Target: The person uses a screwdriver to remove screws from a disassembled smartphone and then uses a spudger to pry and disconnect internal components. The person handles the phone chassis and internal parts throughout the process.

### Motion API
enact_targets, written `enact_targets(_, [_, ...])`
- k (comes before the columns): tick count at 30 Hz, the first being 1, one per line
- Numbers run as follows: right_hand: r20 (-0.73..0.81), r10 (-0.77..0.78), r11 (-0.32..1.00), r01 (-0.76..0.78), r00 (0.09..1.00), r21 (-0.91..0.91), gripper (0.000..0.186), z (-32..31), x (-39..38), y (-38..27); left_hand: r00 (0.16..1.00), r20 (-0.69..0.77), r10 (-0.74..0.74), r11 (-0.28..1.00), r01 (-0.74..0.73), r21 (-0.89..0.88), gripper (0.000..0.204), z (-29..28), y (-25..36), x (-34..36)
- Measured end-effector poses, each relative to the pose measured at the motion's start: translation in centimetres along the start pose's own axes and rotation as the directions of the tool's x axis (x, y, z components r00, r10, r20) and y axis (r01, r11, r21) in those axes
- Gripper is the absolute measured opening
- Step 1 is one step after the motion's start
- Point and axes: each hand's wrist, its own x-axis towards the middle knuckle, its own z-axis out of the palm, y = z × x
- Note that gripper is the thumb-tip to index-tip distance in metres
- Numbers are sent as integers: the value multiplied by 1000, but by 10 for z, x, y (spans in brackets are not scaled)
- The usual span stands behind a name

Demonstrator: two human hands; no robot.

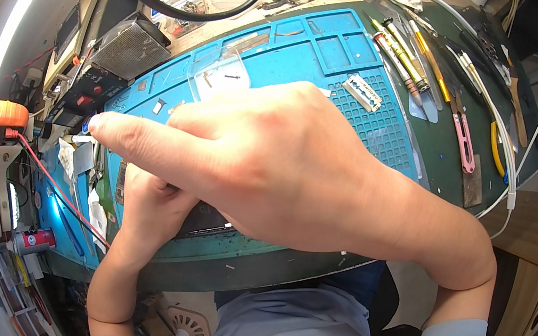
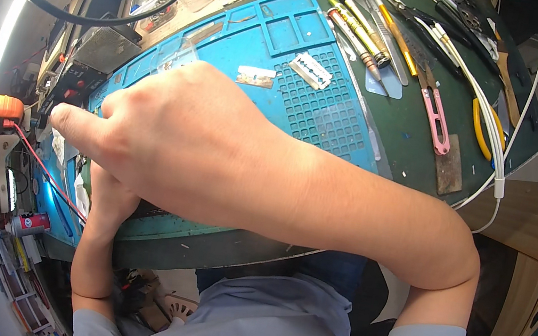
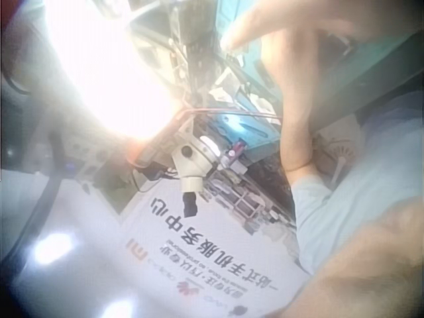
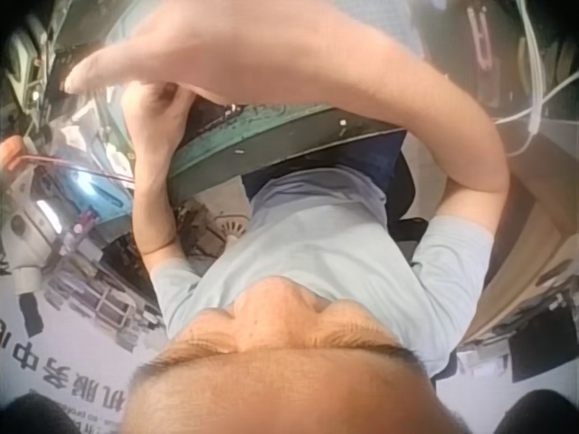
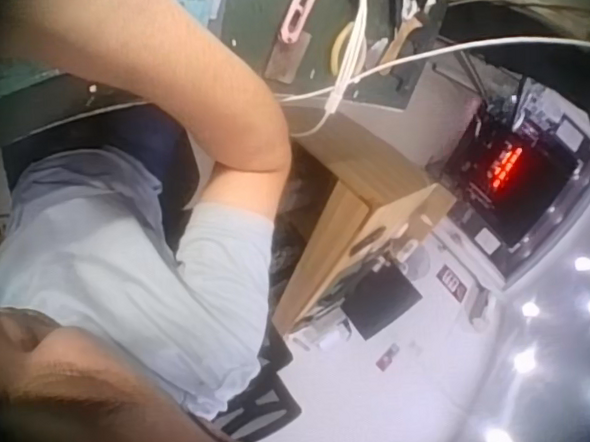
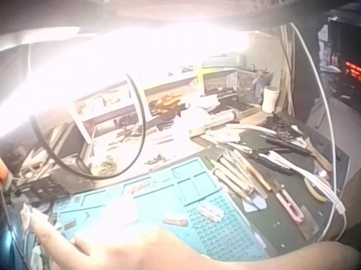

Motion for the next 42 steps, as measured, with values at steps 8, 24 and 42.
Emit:
enact_targets(8, [-20, -4, 1000, 4, 1000, 1, 40, 1, -1, -1, 1000, -2, 3, 999, -3, -33, 13, 1, 1, 1])
enact_targets(24, [-24, -9, 1000, 9, 1000, 10, 43, 2, -1, -1, 997, -62, 53, 998, -54, -11, 14, 4, -1, 1])
enact_targets(42, [-25, -5, 1000, 5, 1000, 8, 40, 2, -1, -1, 998, -45, 37, 999, -38, -23, 15, 2, 2, 3])
